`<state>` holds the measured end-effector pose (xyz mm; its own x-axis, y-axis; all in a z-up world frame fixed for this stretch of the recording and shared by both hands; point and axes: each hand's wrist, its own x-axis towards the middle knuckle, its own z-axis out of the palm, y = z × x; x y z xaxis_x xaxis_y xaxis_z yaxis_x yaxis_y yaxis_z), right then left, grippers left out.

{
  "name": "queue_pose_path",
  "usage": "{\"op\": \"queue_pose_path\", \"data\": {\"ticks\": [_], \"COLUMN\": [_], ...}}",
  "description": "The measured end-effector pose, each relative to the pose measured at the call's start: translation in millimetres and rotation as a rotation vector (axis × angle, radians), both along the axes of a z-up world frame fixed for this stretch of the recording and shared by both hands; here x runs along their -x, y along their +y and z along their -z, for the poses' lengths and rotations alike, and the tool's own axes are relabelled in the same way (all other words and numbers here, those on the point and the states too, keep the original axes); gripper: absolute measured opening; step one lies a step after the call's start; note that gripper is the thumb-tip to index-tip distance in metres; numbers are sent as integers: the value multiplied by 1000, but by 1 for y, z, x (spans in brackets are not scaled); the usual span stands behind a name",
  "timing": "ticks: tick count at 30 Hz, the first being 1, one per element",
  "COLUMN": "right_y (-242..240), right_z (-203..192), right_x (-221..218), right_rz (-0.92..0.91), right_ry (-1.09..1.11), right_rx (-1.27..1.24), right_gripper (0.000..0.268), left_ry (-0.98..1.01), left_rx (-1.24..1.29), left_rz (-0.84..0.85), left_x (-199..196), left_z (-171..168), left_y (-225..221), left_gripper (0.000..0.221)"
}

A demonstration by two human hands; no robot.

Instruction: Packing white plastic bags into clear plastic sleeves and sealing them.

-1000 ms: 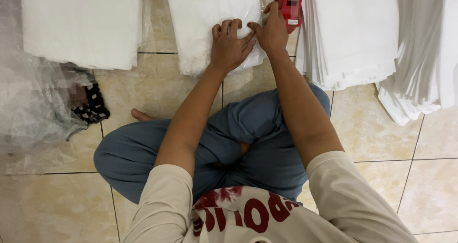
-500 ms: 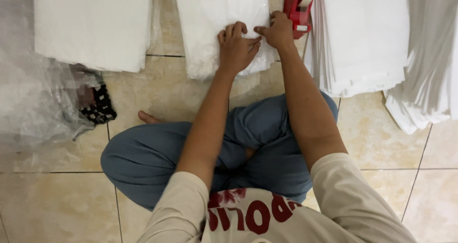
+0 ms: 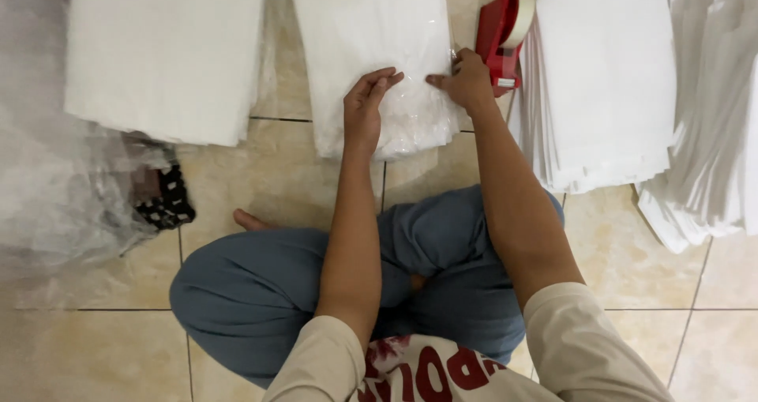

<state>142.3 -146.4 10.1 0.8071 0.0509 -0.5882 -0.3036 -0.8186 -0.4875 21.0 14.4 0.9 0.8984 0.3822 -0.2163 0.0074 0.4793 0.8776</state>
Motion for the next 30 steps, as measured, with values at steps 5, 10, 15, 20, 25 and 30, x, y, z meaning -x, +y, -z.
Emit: {"op": "queue_pose_path", "data": {"ticks": [5,10,15,20,25,30], "right_y": [-6,-20,-69,-98,-104,-95], "right_z": [-3,-37,-72,-90,-43,-13], "right_x": [5,18,20,31,13,4], "right_rz": [-113,-196,-186,77,254,246], "right_ry": [-75,-64,-378,-293,-270,-217], "right_rx": [-49,-74,-252,-313,-353,-212], "right_gripper": [59,81,31,22,25,54], "left_ry": [114,-279,-170,220,641,570], "left_rx": [-190,-802,-957,-1417,-1055,-1011], "left_rz": [36,180,532,712,853,801], "left_x": [4,43,77,117,140,126], "left_z": [-17,-121,-179,-141,-124,-120], "left_y": [-5,4,57,101,116,108], "left_gripper": [15,19,26,42,63,64]}}
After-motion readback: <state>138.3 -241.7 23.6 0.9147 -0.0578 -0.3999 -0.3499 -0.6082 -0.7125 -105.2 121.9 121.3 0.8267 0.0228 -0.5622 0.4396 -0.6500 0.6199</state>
